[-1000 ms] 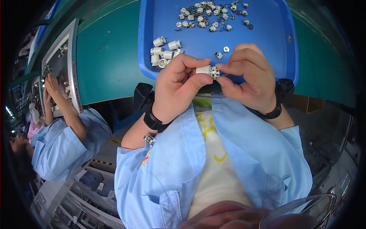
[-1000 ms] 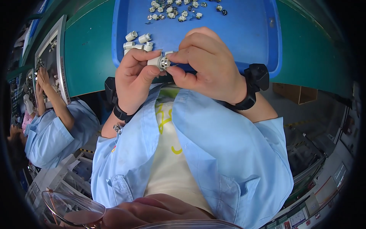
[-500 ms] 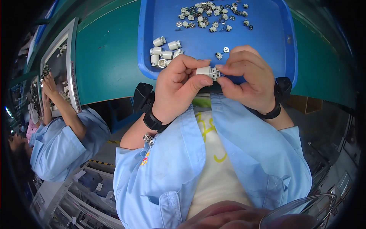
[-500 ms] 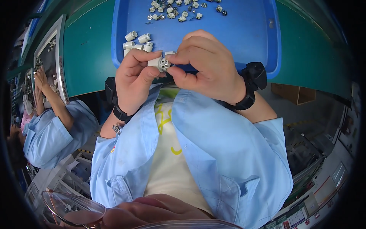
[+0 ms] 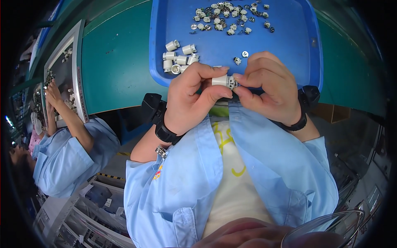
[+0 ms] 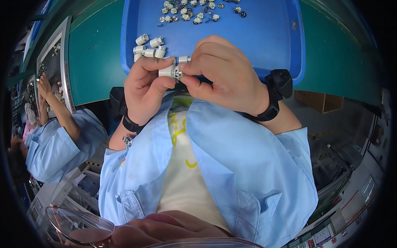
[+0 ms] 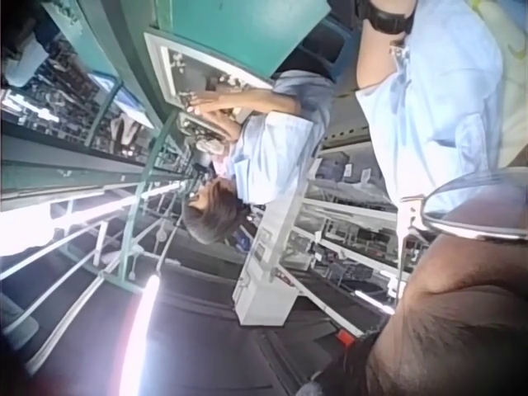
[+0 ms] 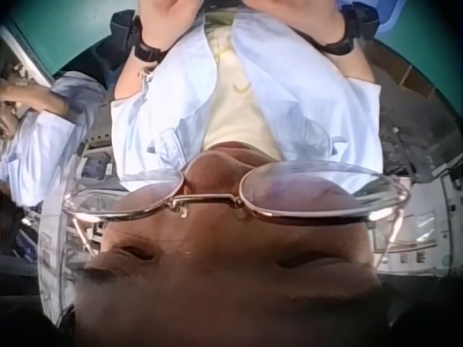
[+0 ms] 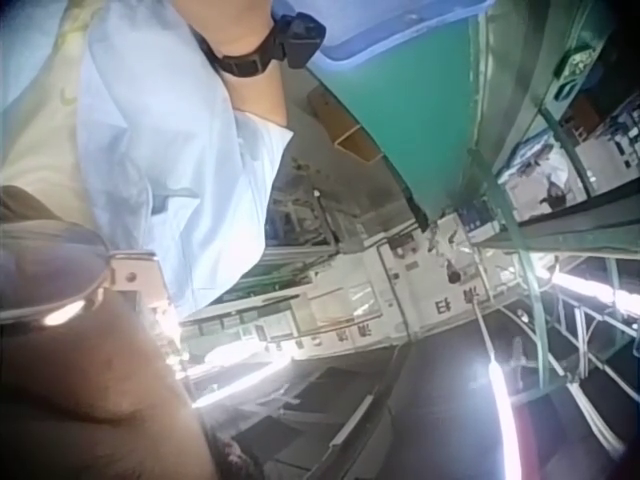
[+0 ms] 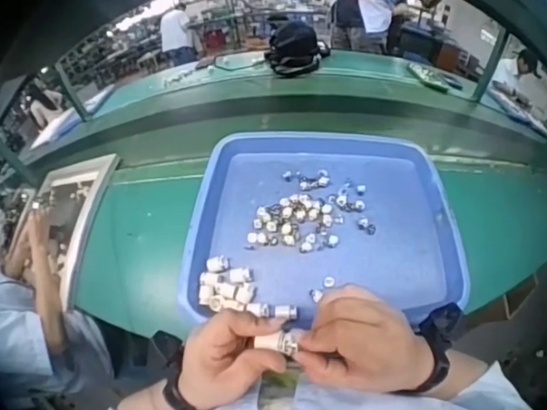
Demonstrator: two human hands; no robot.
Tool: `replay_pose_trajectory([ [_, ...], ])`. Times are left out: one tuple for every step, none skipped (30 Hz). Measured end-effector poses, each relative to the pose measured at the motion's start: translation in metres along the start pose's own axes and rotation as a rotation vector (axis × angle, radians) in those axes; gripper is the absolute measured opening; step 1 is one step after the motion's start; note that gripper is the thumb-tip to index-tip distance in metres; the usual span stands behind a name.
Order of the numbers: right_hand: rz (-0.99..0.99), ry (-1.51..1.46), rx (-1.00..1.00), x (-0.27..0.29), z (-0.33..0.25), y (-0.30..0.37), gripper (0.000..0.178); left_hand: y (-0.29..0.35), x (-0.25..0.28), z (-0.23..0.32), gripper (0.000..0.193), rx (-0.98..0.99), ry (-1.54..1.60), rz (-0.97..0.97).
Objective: Assembling small plastic and metal components at a factory workbench.
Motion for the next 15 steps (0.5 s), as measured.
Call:
replay_pose_trajectory([
  [0.0,-0.024,-0.018,0.0,0.001,0.0,0.021,0.0,0.0,0.0,0.028,-0.007,-0.01,0.0],
  [0.0,-0.047,-0.036,0.0,0.003,0.0,0.02,0.0,0.0,0.001,0.028,-0.013,-0.02,0.001],
  [0.0,-0.071,-0.054,0.0,0.004,0.0,0.02,0.0,0.0,0.001,0.029,-0.02,-0.031,0.002],
  [0.001,-0.072,-0.054,0.0,0.004,0.001,0.02,0.0,0.0,0.001,0.029,-0.02,-0.031,0.001],
  [-0.008,-0.071,-0.05,0.0,0.004,0.001,0.018,0.001,0.002,0.0,0.029,-0.034,-0.075,-0.016],
  [-0.017,-0.07,-0.046,0.0,0.003,0.002,0.016,0.001,0.003,0.0,0.03,-0.047,-0.119,-0.033],
  [-0.026,-0.068,-0.042,0.0,0.003,0.003,0.014,0.001,0.003,0.0,0.03,-0.062,-0.162,-0.051],
  [-0.025,-0.068,-0.042,0.001,0.004,0.004,0.014,0.001,0.002,0.0,0.03,-0.063,-0.162,-0.051],
  [-0.066,-0.159,-0.079,0.0,0.008,0.004,0.014,0.001,0.002,0.001,0.031,-0.092,-0.15,-0.048],
  [-0.106,-0.251,-0.116,-0.001,0.011,0.004,0.013,0.001,0.001,0.003,0.031,-0.122,-0.138,-0.044],
  [-0.148,-0.343,-0.153,-0.003,0.014,0.004,0.012,0.0,0.001,0.004,0.032,-0.151,-0.127,-0.04],
  [-0.145,-0.341,-0.155,-0.004,0.015,0.006,0.012,0.0,0.001,0.004,0.032,-0.151,-0.125,-0.042],
  [-0.176,-0.517,-0.261,-0.011,0.022,0.01,0.013,-0.001,0.0,0.008,0.032,-0.217,-0.199,-0.081],
  [-0.207,-0.693,-0.368,-0.018,0.029,0.015,0.015,-0.002,-0.002,0.011,0.032,-0.283,-0.272,-0.119],
  [-0.237,-0.87,-0.475,-0.024,0.034,0.018,0.017,-0.003,-0.004,0.015,0.033,-0.35,-0.346,-0.157],
])
Point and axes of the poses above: each hand's wrist, its own y-axis away from the middle knuckle, its own x-axis out of the back of the hand, z = x × y, the point moved 6 cm from there along -y, towards the middle knuckle, and after that the axes turned 11 degrees about -x, right-handed, at the moved point
